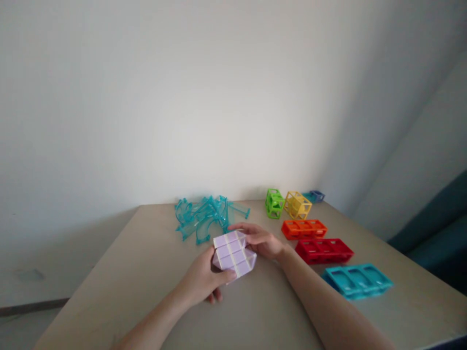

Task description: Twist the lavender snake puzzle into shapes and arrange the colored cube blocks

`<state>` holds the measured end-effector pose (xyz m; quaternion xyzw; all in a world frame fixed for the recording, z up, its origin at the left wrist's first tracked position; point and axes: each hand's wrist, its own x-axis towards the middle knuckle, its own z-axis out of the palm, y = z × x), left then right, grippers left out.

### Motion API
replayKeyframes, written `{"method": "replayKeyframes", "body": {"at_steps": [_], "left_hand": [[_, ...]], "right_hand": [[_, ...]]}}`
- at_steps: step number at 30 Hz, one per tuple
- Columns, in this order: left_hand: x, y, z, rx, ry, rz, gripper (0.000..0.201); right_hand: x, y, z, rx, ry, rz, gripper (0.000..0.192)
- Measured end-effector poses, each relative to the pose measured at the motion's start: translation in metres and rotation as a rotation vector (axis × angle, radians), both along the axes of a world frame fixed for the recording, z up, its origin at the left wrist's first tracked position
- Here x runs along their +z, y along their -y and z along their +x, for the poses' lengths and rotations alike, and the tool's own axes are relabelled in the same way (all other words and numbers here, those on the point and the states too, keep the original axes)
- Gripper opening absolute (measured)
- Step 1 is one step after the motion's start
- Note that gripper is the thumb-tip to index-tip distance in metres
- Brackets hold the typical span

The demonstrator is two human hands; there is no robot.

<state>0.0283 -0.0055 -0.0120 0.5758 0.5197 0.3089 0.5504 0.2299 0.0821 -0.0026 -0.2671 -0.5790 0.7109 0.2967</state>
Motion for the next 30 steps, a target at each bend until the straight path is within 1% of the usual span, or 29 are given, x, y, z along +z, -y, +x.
{"method": "replayKeyframes", "body": {"at_steps": [2, 4, 6, 9, 11, 14, 17, 19, 21, 23, 25, 26, 27, 29, 30], "left_hand": [[0.0, -0.001, 0.0, -0.012, -0.037, -0.022, 0.049], [0.001, -0.002, -0.001, -0.004, -0.035, -0.06, 0.047], [0.001, -0.005, -0.004, 0.017, 0.018, -0.079, 0.048], [-0.003, -0.009, -0.008, 0.028, 0.073, -0.033, 0.044], [-0.007, -0.012, -0.01, 0.052, 0.041, 0.016, 0.042], [-0.011, -0.014, -0.012, 0.111, -0.046, 0.113, 0.039], [-0.01, -0.017, -0.016, 0.175, -0.133, 0.309, 0.031], [-0.008, -0.02, -0.022, 0.269, -0.18, 0.447, 0.029], [-0.005, -0.023, -0.029, 0.395, -0.231, 0.559, 0.027], [-0.003, -0.027, -0.037, 0.52, -0.292, 0.641, 0.026], [-0.004, -0.031, -0.044, 0.611, -0.322, 0.676, 0.026], [-0.004, -0.032, -0.046, 0.622, -0.32, 0.673, 0.026], [-0.005, -0.033, -0.047, 0.604, -0.314, 0.666, 0.027], [-0.008, -0.034, -0.047, 0.519, -0.307, 0.654, 0.028], [-0.009, -0.034, -0.046, 0.472, -0.307, 0.65, 0.028]], "right_hand": [[-0.002, 0.0, 0.001, 0.009, 0.08, 0.043, 0.061], [-0.004, -0.001, -0.001, -0.002, 0.156, 0.09, 0.05], [-0.007, -0.004, -0.002, -0.023, 0.228, 0.146, 0.038], [-0.008, -0.006, -0.004, -0.071, 0.353, 0.263, 0.02], [-0.007, -0.006, -0.004, -0.117, 0.436, 0.357, 0.012], [-0.004, -0.005, -0.003, -0.21, 0.53, 0.489, 0.018], [-0.004, -0.006, -0.001, -0.34, 0.596, 0.569, 0.028], [-0.008, -0.009, -0.001, -0.461, 0.63, 0.587, 0.034], [-0.014, -0.015, -0.001, -0.595, 0.657, 0.588, 0.037], [-0.02, -0.023, -0.003, -0.712, 0.68, 0.588, 0.039], [-0.022, -0.032, -0.004, -0.778, 0.696, 0.591, 0.038], [-0.02, -0.035, -0.005, -0.787, 0.702, 0.594, 0.038], [-0.017, -0.036, -0.005, -0.779, 0.708, 0.6, 0.036], [-0.004, -0.029, -0.007, -0.722, 0.719, 0.624, 0.032], [0.004, -0.02, -0.008, -0.681, 0.723, 0.641, 0.029]]}}
